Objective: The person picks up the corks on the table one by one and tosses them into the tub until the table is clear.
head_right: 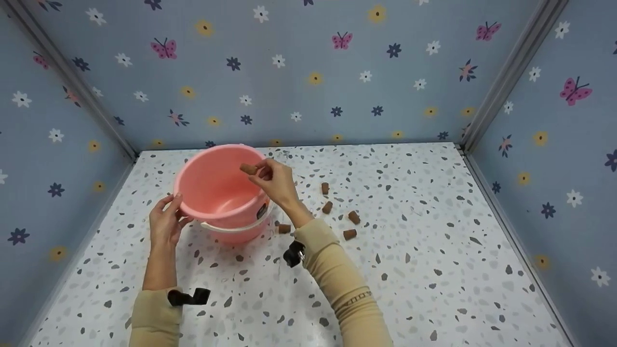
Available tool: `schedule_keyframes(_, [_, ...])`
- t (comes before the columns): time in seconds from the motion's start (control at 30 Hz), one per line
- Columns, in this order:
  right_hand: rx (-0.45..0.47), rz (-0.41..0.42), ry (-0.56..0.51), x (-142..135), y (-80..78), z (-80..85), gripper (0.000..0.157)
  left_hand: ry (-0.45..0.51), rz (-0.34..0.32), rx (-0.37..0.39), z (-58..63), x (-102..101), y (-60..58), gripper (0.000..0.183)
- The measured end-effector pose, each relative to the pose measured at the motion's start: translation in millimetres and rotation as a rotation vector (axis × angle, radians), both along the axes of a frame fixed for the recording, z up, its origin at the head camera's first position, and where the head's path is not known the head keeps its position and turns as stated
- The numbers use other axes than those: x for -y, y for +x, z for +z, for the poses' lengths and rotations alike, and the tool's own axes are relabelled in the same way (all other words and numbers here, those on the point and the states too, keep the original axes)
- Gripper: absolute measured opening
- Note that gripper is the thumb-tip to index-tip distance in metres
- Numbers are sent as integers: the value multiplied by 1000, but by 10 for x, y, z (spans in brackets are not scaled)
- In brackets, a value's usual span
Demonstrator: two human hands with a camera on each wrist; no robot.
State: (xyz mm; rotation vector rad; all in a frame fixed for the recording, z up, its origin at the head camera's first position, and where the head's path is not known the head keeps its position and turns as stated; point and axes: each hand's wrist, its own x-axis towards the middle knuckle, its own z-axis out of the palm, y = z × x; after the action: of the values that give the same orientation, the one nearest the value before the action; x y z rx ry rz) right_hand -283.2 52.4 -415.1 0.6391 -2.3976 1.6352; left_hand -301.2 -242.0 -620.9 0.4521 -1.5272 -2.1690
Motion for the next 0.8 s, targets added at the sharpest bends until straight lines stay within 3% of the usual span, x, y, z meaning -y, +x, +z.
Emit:
schedule_keyframes(0.2, [-28, 30, 14, 145, -19, 58, 21, -13, -23, 51, 60, -6, 36, 59])
schedule_keyframes(0.27, [-39, 38, 23, 192, -22, 75, 21, 4, -42, 78, 138, -11, 77, 59])
schedule_keyframes(0.3, [-42, 42, 29, 215, -23, 82, 21, 30, -63, 93, 260, -22, 133, 55])
schedule_keyframes(0.4, [-46, 51, 50, 283, -29, 100, 21, 69, -85, 102, 346, -27, 177, 54])
schedule_keyframes(0.5, [-45, 54, 66, 343, -35, 113, 20, 44, -68, 83, 273, -18, 137, 54])
schedule_keyframes(0.57, [-42, 59, 73, 376, -38, 121, 20, 20, -44, 58, 101, 9, 49, 59])
schedule_keyframes(0.7, [-25, 73, 90, 423, -48, 126, 29, 34, -34, 22, 26, 17, 11, 59])
schedule_keyframes(0.73, [-21, 78, 96, 430, -51, 125, 32, 45, -42, 26, 81, 3, 42, 58])
schedule_keyframes(0.77, [-19, 82, 102, 437, -54, 123, 36, 76, -64, 18, 282, -64, 172, 54])
schedule_keyframes(0.8, [-19, 85, 109, 442, -57, 121, 39, 88, -69, 21, 385, -100, 234, 52])
